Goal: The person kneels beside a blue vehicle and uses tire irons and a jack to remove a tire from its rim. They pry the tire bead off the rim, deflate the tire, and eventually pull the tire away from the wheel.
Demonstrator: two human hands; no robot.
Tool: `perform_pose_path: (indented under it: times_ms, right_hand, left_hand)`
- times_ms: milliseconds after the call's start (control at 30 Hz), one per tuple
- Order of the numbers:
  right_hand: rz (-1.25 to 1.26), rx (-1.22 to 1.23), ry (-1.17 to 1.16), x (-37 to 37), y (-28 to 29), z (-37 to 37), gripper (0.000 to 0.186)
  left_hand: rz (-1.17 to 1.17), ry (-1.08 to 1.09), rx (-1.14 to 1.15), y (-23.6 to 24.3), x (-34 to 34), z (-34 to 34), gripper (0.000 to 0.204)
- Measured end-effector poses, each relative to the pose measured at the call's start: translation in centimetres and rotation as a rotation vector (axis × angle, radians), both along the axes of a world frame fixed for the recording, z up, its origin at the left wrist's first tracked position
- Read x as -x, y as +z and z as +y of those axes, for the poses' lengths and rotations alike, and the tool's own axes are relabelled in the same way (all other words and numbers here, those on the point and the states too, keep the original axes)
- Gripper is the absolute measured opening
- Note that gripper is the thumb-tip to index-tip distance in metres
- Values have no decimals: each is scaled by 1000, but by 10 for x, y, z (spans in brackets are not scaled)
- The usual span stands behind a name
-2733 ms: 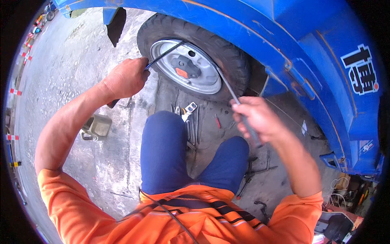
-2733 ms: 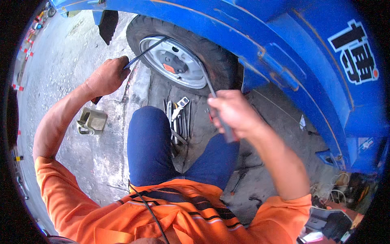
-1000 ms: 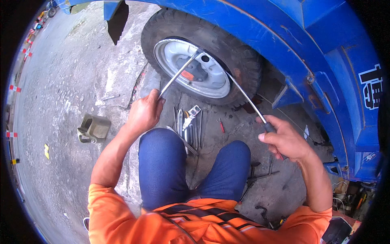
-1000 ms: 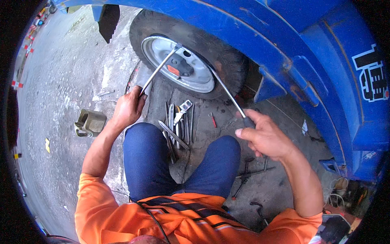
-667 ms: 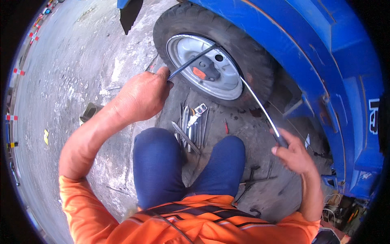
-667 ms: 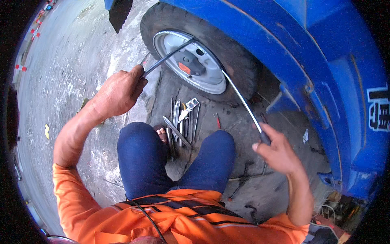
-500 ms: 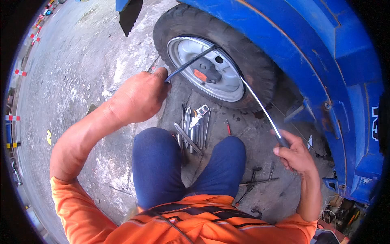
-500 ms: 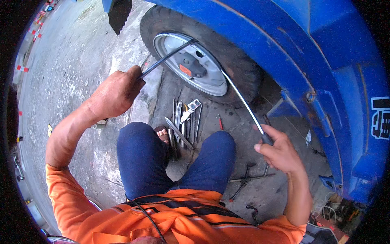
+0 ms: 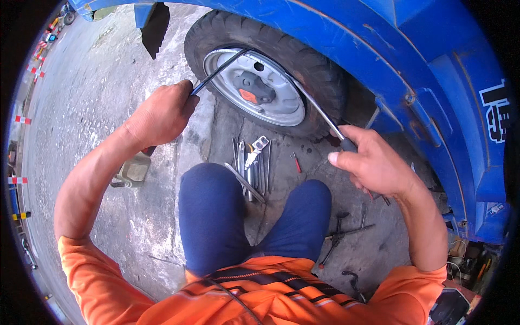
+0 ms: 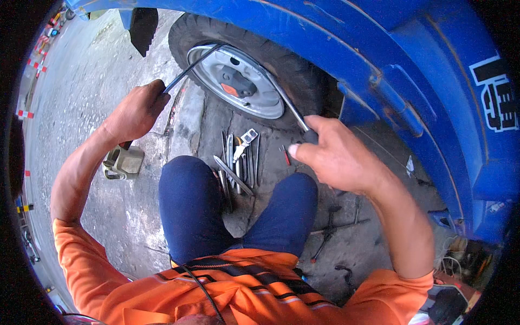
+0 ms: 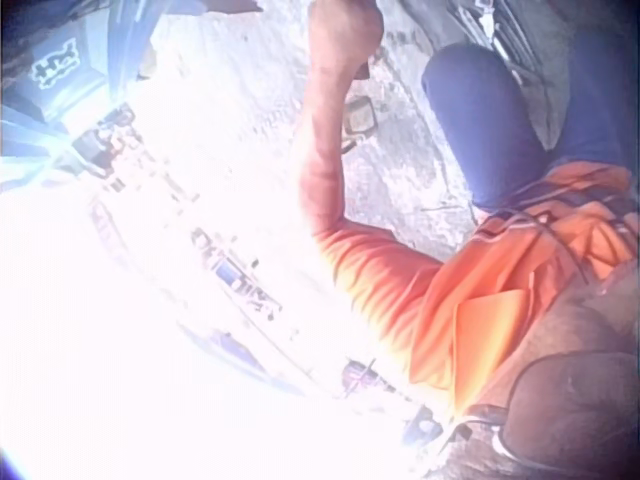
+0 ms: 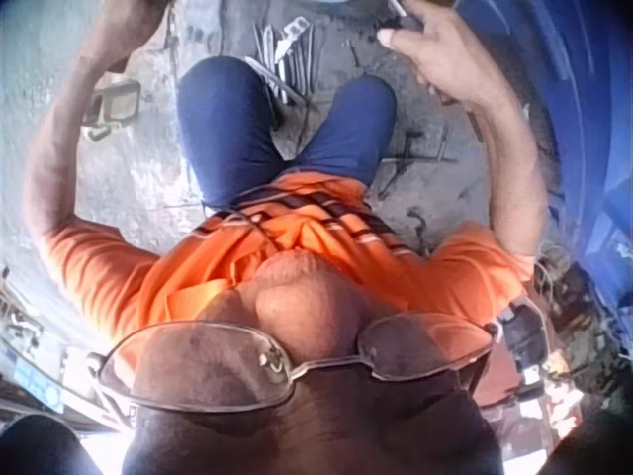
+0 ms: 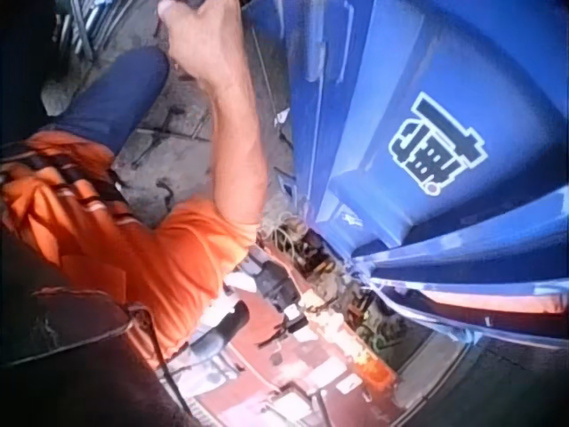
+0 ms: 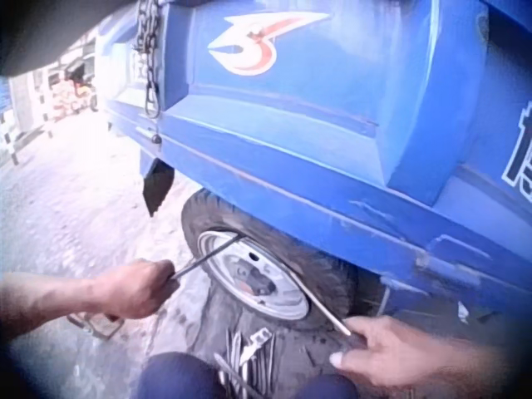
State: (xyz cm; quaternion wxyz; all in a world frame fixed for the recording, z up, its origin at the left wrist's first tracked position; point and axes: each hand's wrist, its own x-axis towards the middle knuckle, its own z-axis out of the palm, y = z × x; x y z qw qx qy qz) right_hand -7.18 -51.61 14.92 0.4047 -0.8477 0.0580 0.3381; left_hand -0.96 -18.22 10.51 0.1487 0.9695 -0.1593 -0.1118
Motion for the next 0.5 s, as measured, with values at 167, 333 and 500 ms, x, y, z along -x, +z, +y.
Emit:
perform_pose_path:
  times_ms: [167, 333, 500]
  right_hand:
    - [-43, -156, -116, -1, 9, 40, 25]
    - [-172, -233, -242, 26, -29, 70, 25]
    - [-273, -532, -417, 56, -77, 94, 56]
  left_hand:
    - [7, 14, -12, 0, 0, 1, 27]
    - [5, 48, 41, -8, 4, 1, 25]
    - [-82, 115, 181, -61, 14, 3, 20]
